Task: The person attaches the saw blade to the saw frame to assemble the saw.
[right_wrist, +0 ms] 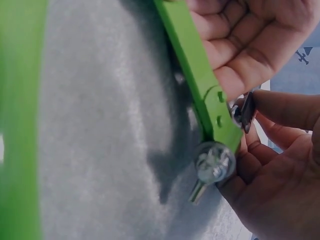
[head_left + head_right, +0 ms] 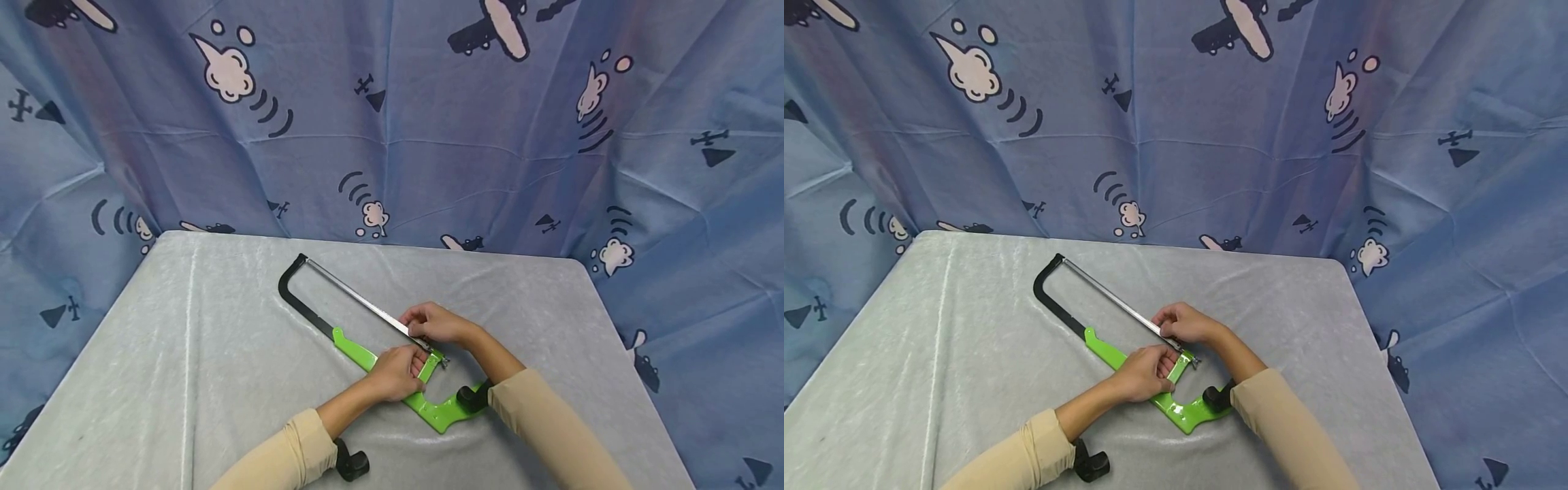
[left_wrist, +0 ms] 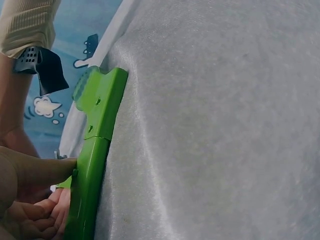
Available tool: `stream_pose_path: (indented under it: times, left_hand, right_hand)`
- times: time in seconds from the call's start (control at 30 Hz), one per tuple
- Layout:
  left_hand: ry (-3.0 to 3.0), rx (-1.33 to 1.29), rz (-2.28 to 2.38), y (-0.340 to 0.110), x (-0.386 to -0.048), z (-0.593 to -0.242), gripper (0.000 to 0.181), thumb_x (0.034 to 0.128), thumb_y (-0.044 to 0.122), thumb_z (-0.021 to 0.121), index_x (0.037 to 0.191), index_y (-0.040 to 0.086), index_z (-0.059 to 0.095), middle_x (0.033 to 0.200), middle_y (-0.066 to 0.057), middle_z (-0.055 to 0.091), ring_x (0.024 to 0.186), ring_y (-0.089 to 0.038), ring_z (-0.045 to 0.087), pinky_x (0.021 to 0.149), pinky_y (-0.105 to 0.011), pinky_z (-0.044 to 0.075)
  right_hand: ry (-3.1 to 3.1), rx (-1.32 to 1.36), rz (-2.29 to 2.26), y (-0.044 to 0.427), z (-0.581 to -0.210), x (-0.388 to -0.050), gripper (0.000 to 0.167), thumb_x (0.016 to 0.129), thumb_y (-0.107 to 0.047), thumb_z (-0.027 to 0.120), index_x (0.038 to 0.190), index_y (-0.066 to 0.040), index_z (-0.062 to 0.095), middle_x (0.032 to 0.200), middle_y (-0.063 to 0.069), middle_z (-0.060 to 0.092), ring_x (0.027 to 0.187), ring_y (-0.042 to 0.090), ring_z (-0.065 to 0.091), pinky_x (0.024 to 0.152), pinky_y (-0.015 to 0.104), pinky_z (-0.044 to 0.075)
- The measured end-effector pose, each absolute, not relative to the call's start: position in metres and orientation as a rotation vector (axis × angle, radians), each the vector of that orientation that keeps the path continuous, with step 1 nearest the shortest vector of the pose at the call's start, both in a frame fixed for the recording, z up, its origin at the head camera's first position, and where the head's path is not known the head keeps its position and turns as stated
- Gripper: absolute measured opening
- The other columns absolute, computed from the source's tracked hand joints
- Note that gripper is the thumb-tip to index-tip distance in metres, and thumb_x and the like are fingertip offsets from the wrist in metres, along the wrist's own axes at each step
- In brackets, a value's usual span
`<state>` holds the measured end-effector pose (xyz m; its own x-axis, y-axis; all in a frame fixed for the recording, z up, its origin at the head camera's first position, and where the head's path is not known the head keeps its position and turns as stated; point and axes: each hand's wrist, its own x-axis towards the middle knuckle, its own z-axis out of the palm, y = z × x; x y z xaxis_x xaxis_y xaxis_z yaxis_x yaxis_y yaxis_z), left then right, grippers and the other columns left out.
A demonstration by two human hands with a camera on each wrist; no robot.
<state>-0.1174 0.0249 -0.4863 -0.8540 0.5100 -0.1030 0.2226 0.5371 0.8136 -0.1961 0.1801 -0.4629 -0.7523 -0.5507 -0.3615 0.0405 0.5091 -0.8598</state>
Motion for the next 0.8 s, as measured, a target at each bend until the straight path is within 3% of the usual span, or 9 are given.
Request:
stream_pose_path:
  times: [0.33, 0.8]
  left_hand:
    - [2.452, 0.599, 1.219, 0.0242, -0.1169, -0.4861, 0.032, 0.0729, 0.004, 0.082, 0.098, 0.008, 0.063, 0.078, 0.005, 0.058, 0.069, -0.001, 0.05, 0.068, -0.02, 0.043]
    - [2.45, 0.593, 1.227, 0.0245, -0.1162, -0.4846, 0.032, 0.0726, 0.004, 0.082, 0.097, 0.007, 0.062, 0.077, 0.004, 0.058, 0.069, -0.001, 0.05, 0.068, -0.02, 0.043]
  right_hand:
    - [2.158, -0.451, -1.214, 0.1771, -0.4624, -0.1954, 0.024, 0.089, 0.004, 0.053, 0.109, 0.011, 0.063, 0.088, 0.009, 0.065, 0.075, 0.013, 0.053, 0.069, 0.027, 0.044]
    - [2.161, -0.46, -1.213, 0.176, -0.4631, -0.1965, 0.022, 0.088, 0.005, 0.054, 0.107, 0.011, 0.063, 0.081, 0.002, 0.061, 0.071, 0.012, 0.051, 0.066, 0.026, 0.042]
